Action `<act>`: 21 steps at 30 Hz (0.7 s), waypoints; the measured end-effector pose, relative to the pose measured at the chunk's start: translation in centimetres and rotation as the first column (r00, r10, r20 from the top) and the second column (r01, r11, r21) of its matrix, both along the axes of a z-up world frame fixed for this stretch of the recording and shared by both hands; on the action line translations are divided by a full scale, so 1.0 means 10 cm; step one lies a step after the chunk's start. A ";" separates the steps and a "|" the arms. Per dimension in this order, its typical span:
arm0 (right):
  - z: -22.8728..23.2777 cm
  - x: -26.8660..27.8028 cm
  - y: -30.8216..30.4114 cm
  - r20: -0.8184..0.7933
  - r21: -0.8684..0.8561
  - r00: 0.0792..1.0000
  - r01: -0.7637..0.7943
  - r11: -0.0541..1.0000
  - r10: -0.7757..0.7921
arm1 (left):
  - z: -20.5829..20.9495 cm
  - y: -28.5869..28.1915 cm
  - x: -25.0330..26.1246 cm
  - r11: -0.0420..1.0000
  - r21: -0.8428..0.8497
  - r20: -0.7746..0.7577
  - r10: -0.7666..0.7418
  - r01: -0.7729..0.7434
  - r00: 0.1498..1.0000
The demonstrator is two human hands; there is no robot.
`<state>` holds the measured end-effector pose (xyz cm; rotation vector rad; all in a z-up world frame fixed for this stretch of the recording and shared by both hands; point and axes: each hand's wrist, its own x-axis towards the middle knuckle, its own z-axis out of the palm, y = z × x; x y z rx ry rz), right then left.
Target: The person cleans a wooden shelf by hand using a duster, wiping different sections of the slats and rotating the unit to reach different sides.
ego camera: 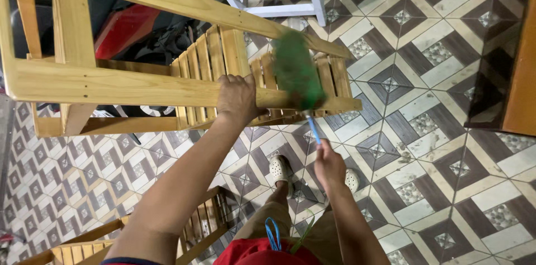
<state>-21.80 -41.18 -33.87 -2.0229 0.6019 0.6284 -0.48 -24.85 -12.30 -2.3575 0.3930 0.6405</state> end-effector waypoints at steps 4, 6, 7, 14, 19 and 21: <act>-0.16 -0.20 0.07 -0.094 -0.067 0.981 -0.177 0.982 0.171 | -0.02 -0.01 -0.01 0.998 0.021 0.028 -0.053 0.052 0.998; -0.50 -0.32 0.01 -0.063 -0.085 0.995 -0.085 0.993 0.079 | -0.04 -0.04 -0.01 0.997 0.038 0.042 -0.073 0.071 0.996; -0.66 -0.35 -0.05 -0.023 -0.069 0.999 0.025 0.997 -0.027 | -0.05 -0.06 -0.01 0.997 0.038 0.045 -0.070 0.069 0.996; -0.73 -0.39 -0.21 -0.043 -0.088 0.999 0.019 0.996 -0.023 | -0.04 -0.27 -0.05 0.999 0.036 0.087 0.005 -0.008 0.996; -0.79 -0.25 -0.34 0.005 -0.073 0.995 0.101 0.992 -0.101 | -0.23 -0.28 -0.08 0.990 0.032 0.196 -0.141 0.138 0.970; -0.81 -0.27 -0.38 0.054 -0.078 0.995 0.090 0.993 -0.086 | -0.43 -0.18 -0.06 0.949 0.106 0.220 -0.313 0.296 0.924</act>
